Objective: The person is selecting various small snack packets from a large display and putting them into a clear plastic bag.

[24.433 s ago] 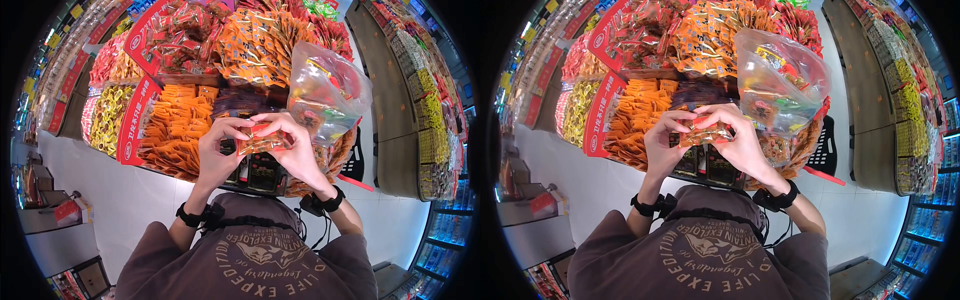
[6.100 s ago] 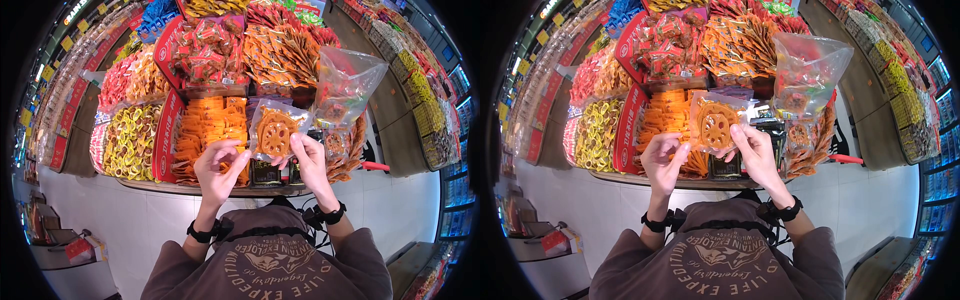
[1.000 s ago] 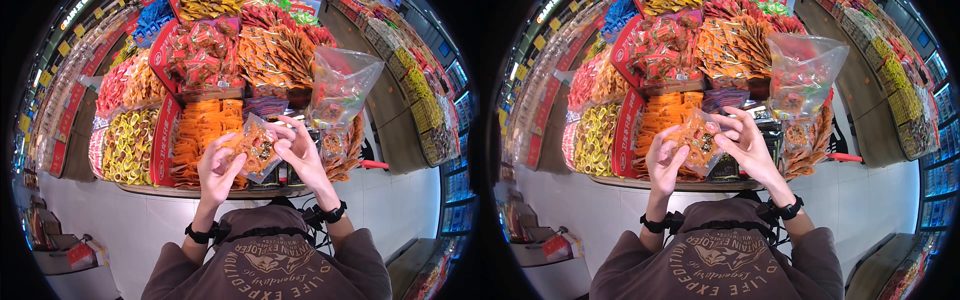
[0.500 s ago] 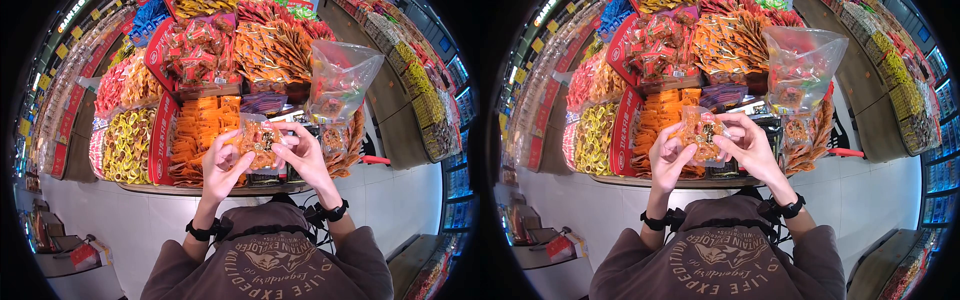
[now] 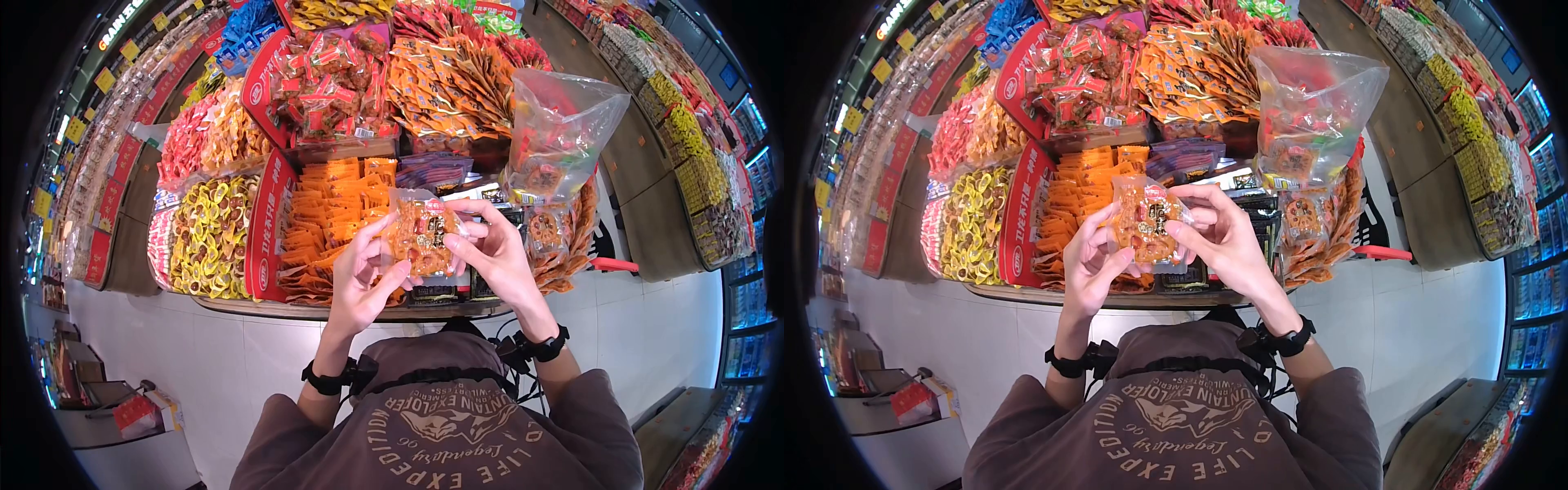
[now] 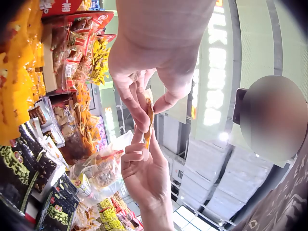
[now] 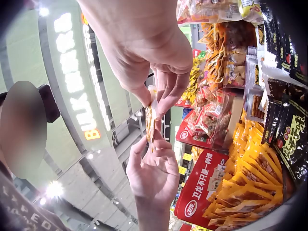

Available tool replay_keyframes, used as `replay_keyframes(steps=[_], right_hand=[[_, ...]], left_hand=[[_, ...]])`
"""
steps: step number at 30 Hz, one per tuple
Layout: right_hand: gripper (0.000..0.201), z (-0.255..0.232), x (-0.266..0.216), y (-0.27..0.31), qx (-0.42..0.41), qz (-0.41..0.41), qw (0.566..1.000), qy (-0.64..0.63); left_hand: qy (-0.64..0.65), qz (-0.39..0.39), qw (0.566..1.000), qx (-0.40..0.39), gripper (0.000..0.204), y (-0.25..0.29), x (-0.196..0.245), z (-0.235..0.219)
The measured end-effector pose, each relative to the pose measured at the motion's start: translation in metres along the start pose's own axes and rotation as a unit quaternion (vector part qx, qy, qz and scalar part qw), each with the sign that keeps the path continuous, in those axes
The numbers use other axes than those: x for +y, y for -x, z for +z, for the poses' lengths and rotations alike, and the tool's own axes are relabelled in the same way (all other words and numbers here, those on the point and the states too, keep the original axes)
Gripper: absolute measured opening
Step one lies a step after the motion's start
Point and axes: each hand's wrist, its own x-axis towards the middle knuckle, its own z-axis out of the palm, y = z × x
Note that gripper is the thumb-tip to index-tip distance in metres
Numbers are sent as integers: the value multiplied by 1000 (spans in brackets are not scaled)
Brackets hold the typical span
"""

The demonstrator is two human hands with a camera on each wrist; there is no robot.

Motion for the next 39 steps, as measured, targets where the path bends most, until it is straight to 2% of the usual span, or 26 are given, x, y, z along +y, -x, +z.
replay_keyframes(steps=[19,39], right_hand=[[43,6,-6,8,-3,10,1000,26],[44,2,-6,9,6,1,1000,24]], left_hand=[[9,-7,1000,28,49,-4,-1,7],[-24,-13,999,-39,60,4,2,-2]])
